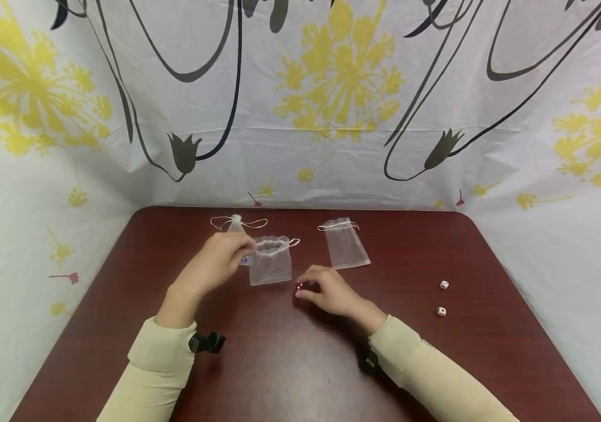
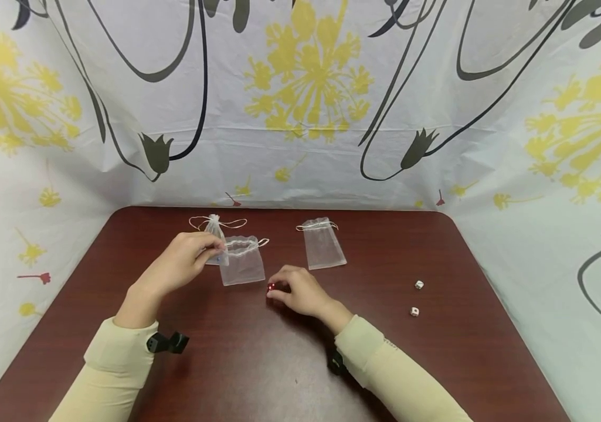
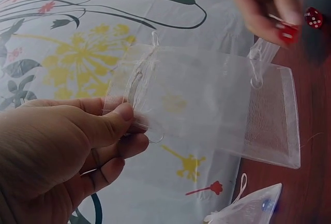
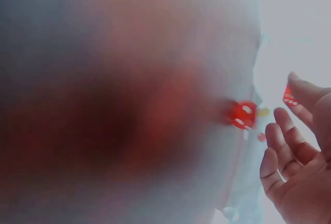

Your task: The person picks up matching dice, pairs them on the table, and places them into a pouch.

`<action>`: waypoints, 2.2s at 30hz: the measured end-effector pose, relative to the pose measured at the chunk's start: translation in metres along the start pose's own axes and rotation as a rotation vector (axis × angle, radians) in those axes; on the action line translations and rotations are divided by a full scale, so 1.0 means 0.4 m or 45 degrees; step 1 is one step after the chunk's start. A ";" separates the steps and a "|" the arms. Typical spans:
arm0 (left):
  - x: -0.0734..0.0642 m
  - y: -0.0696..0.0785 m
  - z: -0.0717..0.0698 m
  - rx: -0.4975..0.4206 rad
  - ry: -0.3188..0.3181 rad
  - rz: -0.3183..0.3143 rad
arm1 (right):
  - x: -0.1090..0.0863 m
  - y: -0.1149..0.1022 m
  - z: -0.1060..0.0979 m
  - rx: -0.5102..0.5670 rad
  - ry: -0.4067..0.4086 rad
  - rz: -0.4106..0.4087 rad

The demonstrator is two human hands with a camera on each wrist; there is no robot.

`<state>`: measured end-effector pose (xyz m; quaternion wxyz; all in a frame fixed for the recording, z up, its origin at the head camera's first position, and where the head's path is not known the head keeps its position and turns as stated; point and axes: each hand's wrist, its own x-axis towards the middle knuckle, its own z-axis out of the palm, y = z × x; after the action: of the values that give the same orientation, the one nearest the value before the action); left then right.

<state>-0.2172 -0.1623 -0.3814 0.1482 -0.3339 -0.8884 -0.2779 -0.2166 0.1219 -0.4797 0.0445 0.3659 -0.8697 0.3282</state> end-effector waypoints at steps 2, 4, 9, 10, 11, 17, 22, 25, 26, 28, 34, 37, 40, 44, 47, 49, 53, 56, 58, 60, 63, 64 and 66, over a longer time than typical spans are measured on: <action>0.000 -0.001 0.002 -0.003 0.003 0.003 | 0.007 -0.009 -0.022 0.054 0.056 -0.027; 0.000 -0.002 0.004 -0.007 0.004 0.002 | 0.016 -0.018 -0.047 0.093 0.113 -0.053; 0.000 -0.003 0.009 -0.012 -0.002 0.003 | 0.040 -0.039 -0.112 0.120 0.219 -0.092; 0.000 -0.002 0.009 -0.011 -0.002 0.006 | 0.045 -0.043 -0.124 0.112 0.233 -0.096; 0.000 -0.002 0.009 -0.012 -0.002 0.007 | 0.050 -0.046 -0.135 0.100 0.246 -0.099; 0.000 0.000 0.011 -0.009 -0.007 0.016 | 0.071 -0.058 -0.178 0.047 0.285 -0.114; 0.000 0.001 0.012 -0.004 -0.006 0.017 | 0.077 -0.062 -0.187 0.081 0.289 -0.120; 0.002 0.001 0.013 -0.006 -0.010 0.015 | 0.080 -0.067 -0.193 0.081 0.297 -0.130; 0.003 0.001 0.014 -0.006 -0.014 0.014 | 0.083 -0.070 -0.195 0.080 0.300 -0.133; 0.007 0.004 0.017 -0.008 -0.027 0.013 | 0.088 -0.074 -0.199 0.074 0.311 -0.144; 0.026 0.020 0.031 -0.003 -0.056 0.044 | 0.112 -0.100 -0.199 0.048 0.308 -0.153; 0.035 0.030 0.039 0.013 -0.036 0.082 | 0.126 -0.116 -0.193 0.101 0.274 -0.147; 0.041 0.040 0.045 0.015 -0.011 0.115 | 0.141 -0.126 -0.183 0.178 0.242 -0.143; 0.045 0.048 0.048 -0.018 0.028 0.147 | 0.154 -0.130 -0.172 0.162 0.238 -0.161; 0.045 0.050 0.046 -0.034 0.074 0.167 | 0.155 -0.128 -0.168 0.147 0.253 -0.178; 0.044 0.051 0.044 -0.032 0.100 0.171 | 0.150 -0.126 -0.167 0.169 0.265 -0.181; 0.038 0.048 0.041 -0.034 0.110 0.147 | 0.132 -0.115 -0.165 0.229 0.286 -0.168; 0.032 0.043 0.039 -0.044 0.105 0.120 | 0.118 -0.105 -0.162 0.236 0.297 -0.147; 0.029 0.038 0.038 -0.042 0.103 0.112 | 0.111 -0.099 -0.162 0.225 0.300 -0.128; 0.028 0.034 0.037 -0.042 0.106 0.113 | 0.107 -0.094 -0.162 0.218 0.306 -0.122; 0.026 0.028 0.036 -0.037 0.116 0.115 | 0.099 -0.089 -0.166 0.193 0.322 -0.122; 0.025 0.027 0.035 -0.035 0.120 0.113 | 0.096 -0.087 -0.169 0.173 0.333 -0.122; 0.022 0.025 0.033 -0.037 0.133 0.109 | 0.090 -0.083 -0.174 0.145 0.350 -0.117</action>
<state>-0.2179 -0.1436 -0.3841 0.2013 -0.3588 -0.8603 -0.3011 -0.2323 0.1248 -0.3961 0.1574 0.3590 -0.8177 0.4216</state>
